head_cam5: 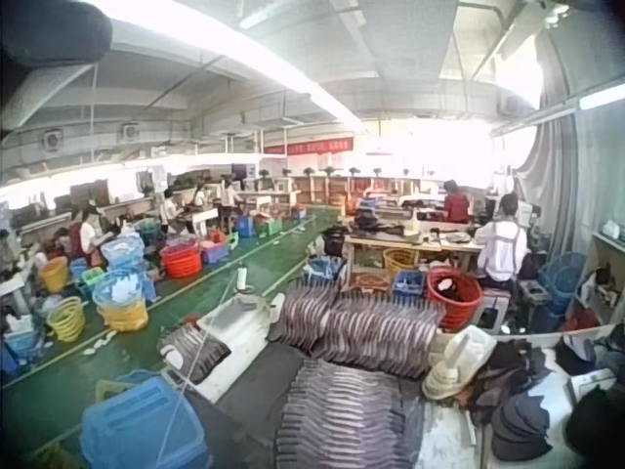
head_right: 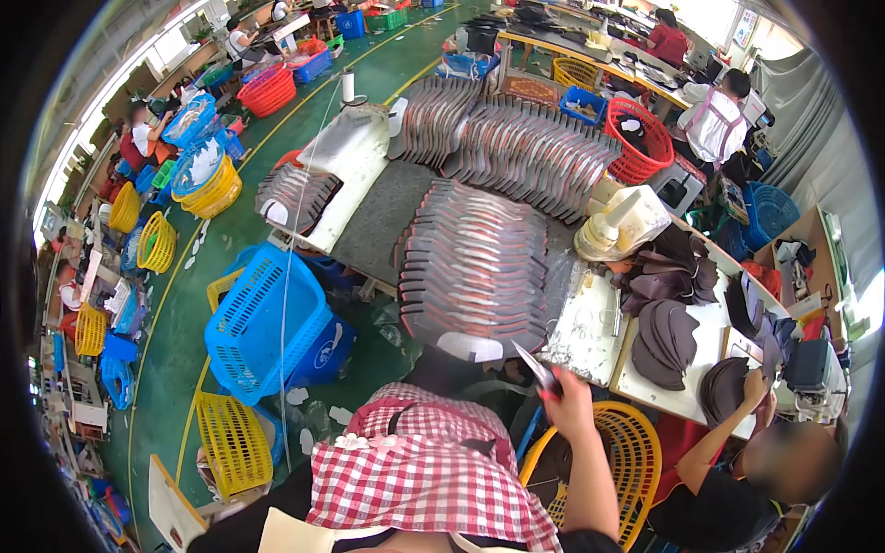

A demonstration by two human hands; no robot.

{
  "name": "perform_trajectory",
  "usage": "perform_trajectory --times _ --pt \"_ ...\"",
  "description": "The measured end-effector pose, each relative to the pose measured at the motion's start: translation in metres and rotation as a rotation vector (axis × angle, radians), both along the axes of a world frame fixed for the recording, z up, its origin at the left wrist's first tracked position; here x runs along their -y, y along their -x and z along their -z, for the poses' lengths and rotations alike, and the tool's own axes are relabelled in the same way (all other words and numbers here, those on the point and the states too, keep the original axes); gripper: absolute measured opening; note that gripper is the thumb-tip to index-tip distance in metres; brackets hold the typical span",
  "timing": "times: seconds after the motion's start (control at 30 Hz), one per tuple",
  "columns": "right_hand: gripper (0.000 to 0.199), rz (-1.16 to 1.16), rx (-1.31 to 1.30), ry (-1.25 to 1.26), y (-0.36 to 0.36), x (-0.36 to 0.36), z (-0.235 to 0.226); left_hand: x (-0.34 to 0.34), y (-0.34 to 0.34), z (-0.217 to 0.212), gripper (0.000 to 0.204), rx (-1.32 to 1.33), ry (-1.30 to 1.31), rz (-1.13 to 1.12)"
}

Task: Trimming excess thread from shoe components using scissors.

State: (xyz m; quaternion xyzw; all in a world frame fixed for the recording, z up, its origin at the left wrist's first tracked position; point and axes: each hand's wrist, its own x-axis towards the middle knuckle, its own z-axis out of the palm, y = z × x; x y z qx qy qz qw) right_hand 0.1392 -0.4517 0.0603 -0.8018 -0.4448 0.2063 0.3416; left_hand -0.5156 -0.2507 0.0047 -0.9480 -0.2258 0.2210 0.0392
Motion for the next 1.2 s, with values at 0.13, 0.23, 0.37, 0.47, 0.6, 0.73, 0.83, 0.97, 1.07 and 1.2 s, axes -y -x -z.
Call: perform_trajectory --times 0.13,0.23,0.37,0.47,0.6,0.73,0.83,0.97,1.07,1.2 --pt "0.038 -0.371 -0.019 -0.076 0.026 -0.101 -0.042 0.036 0.085 -0.002 0.013 0.128 -0.021 -0.187" --pt "0.038 -0.656 -0.09 -0.217 0.067 -0.144 -0.063 0.06 0.132 -0.007 0.014 0.229 -0.039 -0.336" --pt "0.04 -0.844 -0.115 -0.326 0.091 -0.162 -0.063 0.074 0.169 -0.016 0.016 0.37 -0.079 -0.521" --pt "0.044 -0.852 -0.101 -0.284 0.085 -0.16 -0.051 0.069 0.18 -0.022 0.018 0.482 -0.106 -0.642" --pt "0.042 -0.671 -0.125 -0.229 0.058 -0.144 -0.034 0.034 0.179 -0.034 0.022 0.621 -0.123 -0.769" --pt "0.036 -0.473 -0.286 -0.228 0.03 -0.125 -0.018 -0.03 0.165 -0.058 0.026 0.727 -0.103 -0.859" --pt "0.025 -0.248 -0.262 -0.247 0.001 -0.122 -0.014 -0.067 0.157 -0.08 0.029 0.775 -0.078 -0.947" --pt "0.017 0.385 -0.248 -0.416 -0.083 -0.122 -0.013 -0.14 0.129 -0.103 0.033 0.86 -0.066 -1.078" --pt "0.015 0.501 -0.196 -0.594 -0.136 -0.111 -0.02 -0.189 0.117 -0.112 0.036 0.923 -0.058 -1.201" --pt "0.015 0.594 -0.16 -0.536 -0.172 -0.138 -0.047 -0.241 0.119 -0.127 0.041 1.004 -0.085 -1.405"
